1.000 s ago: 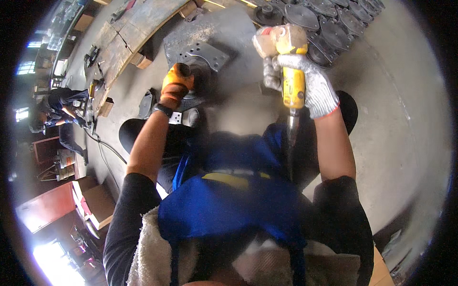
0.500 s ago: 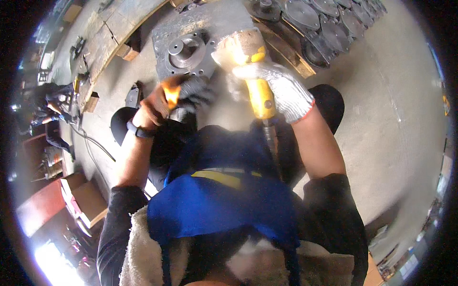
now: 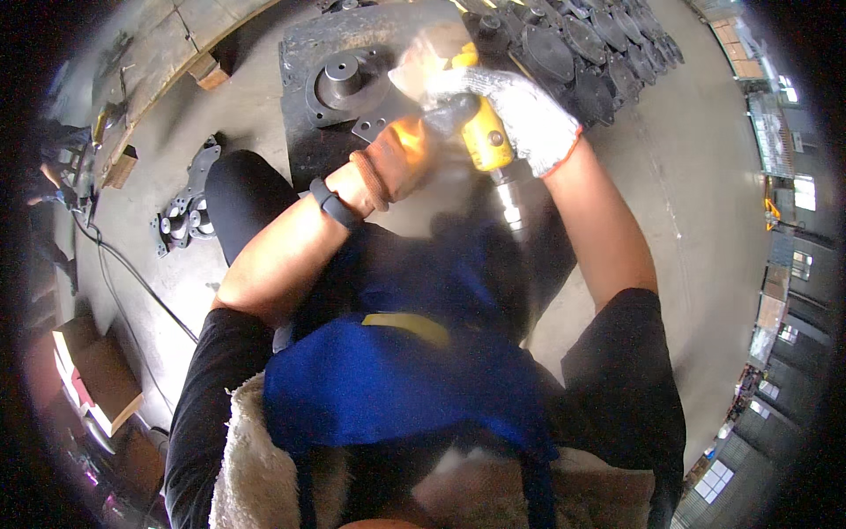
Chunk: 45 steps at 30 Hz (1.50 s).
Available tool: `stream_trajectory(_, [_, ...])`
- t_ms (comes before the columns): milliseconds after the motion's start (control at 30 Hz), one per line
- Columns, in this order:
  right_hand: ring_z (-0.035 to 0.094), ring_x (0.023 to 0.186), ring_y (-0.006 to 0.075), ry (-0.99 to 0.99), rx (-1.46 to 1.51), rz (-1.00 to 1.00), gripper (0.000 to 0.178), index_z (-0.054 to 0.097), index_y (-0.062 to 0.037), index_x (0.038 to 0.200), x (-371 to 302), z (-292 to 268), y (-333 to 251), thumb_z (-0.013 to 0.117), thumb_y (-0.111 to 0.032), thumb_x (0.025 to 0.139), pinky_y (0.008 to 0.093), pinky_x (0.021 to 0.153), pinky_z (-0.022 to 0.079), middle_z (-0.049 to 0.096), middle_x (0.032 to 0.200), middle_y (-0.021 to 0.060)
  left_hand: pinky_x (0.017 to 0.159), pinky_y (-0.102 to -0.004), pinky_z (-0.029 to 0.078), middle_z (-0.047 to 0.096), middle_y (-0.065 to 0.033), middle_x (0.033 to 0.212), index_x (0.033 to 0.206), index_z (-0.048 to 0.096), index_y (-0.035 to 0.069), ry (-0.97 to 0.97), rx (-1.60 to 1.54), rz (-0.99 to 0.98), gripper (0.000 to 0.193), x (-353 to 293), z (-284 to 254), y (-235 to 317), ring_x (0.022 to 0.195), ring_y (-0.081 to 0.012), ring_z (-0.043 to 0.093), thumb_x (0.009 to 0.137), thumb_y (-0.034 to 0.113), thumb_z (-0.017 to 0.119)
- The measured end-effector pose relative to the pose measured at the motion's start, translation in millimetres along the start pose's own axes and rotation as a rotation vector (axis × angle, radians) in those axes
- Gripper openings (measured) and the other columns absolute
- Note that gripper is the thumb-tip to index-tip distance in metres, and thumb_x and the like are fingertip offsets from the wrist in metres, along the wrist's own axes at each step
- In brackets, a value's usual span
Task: The person uses a handheld angle grinder to smooth the surface of metal parts. They repeatedly pick up parts from the floor, grind them, and place them back down.
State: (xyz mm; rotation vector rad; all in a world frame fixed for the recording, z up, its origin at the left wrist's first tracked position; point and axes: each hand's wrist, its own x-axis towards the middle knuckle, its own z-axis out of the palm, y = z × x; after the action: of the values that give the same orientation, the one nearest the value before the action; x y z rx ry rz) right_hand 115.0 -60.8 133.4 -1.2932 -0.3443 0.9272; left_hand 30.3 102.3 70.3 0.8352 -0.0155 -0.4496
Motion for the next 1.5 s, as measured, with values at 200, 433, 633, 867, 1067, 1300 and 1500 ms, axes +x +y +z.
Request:
stream_trajectory(200, [0.063,0.109,0.0213,0.02,-0.503,0.06,0.029,0.061,-0.0004,0.121,16.0,25.3,-38.4,0.049,-0.01,0.095,0.0338,0.101,0.047,0.066,0.118,0.0119,0.082,-0.0348,0.056,0.068,-0.014,0.109,0.129,0.051,0.005,0.064,1.357,0.663,0.051,14.7,-20.8,-8.7,0.097,-0.0274,0.068,0.085,0.025,0.069])
stream_trajectory(433, [0.067,0.1,0.017,0.026,-0.27,0.276,0.028,0.066,0.0006,0.115,48.0,13.8,-41.3,0.053,-0.017,0.098,0.0306,0.092,0.053,0.07,0.109,0.0092,0.081,-0.0328,0.053,0.07,-0.0113,0.099,0.102,0.067,0.008,0.162,1.729,0.568,0.025,20.8,-19.6,-4.4,0.095,-0.0251,0.068,0.079,0.017,0.067])
stream_trajectory(633, [0.067,0.102,0.0183,0.027,-0.343,0.39,0.03,0.066,0.0009,0.115,61.2,10.2,-46.6,0.053,-0.019,0.097,0.0308,0.093,0.052,0.07,0.109,0.0093,0.085,-0.031,0.052,0.072,-0.0067,0.101,0.101,0.071,0.012,0.216,1.859,0.222,0.026,7.2,16.1,15.3,0.097,-0.0208,0.069,0.076,0.019,0.072])
stream_trajectory(867, [0.069,0.094,0.0171,0.114,-0.438,0.503,0.028,0.067,0.0006,0.112,64.2,22.9,-46.1,0.057,-0.019,0.095,0.0294,0.086,0.056,0.071,0.105,0.0087,0.087,-0.0301,0.052,0.071,-0.0083,0.105,0.105,0.07,0.011,0.275,1.813,0.243,0.03,19.6,12.4,-12.3,0.1,-0.0225,0.068,0.076,0.016,0.073])
stream_trajectory(1067, [0.068,0.094,0.0168,0.105,-0.419,0.516,0.028,0.067,0.0005,0.113,68.5,21.6,-46.4,0.058,-0.018,0.095,0.0289,0.086,0.055,0.071,0.105,0.0094,0.085,-0.0307,0.052,0.07,-0.0069,0.105,0.109,0.068,0.012,0.278,2.019,0.29,0.028,8.8,21.0,-5.6,0.099,-0.022,0.067,0.082,0.02,0.065])
stream_trajectory(1300, [0.066,0.096,0.0159,0.027,-0.447,0.396,0.028,0.067,0.0011,0.113,67.6,25.6,-47.2,0.052,-0.017,0.098,0.0288,0.087,0.054,0.069,0.107,0.0089,0.082,-0.0311,0.052,0.069,-0.0041,0.103,0.107,0.069,0.014,0.43,1.927,0.124,0.027,36.1,4.0,-34.3,0.098,-0.0205,0.067,0.084,0.026,0.062])
stream_trajectory(1500, [0.066,0.094,0.0165,0.098,-0.446,0.455,0.026,0.068,0.001,0.108,65.2,29.2,-50.8,0.053,-0.018,0.097,0.0282,0.087,0.053,0.069,0.104,0.0081,0.075,-0.0282,0.052,0.067,-0.0029,0.102,0.104,0.069,0.013,0.275,2.079,0.301,0.03,21.4,-4.2,-27.6,0.095,-0.0184,0.066,0.078,0.028,0.067])
